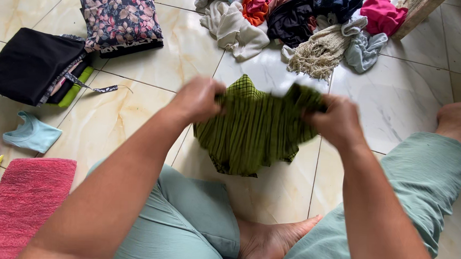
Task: The person folds pieces of laundry by hand while sitting on a tiled floor, including a pair of black shorts and a green checkered garment, then smooths and stacks them.
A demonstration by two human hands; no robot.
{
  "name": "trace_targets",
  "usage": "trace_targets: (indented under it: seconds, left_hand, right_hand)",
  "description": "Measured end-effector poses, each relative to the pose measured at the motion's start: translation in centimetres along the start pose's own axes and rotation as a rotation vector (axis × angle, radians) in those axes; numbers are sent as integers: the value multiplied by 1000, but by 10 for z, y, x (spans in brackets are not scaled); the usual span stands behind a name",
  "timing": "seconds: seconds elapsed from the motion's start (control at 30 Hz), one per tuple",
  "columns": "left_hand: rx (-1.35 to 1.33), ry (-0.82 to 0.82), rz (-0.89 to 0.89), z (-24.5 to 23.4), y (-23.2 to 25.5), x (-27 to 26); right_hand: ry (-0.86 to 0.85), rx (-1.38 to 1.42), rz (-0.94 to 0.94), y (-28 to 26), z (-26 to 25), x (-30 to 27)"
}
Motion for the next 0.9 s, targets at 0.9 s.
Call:
trace_targets:
  seconds: [0.9]
  left_hand:
    - [-1276,-366,-16,-58,5,43]
  right_hand:
    - [-22,1079,-273,-56,-52,26]
Point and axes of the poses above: each hand's wrist, its own x-axis towards the middle knuckle, its own z-axis out of the palm, y = z × x, the point moved 7 cm from there along x, towards the middle knuckle, and after that the axes turned 5 degrees about -y, right-handed, at the moved point
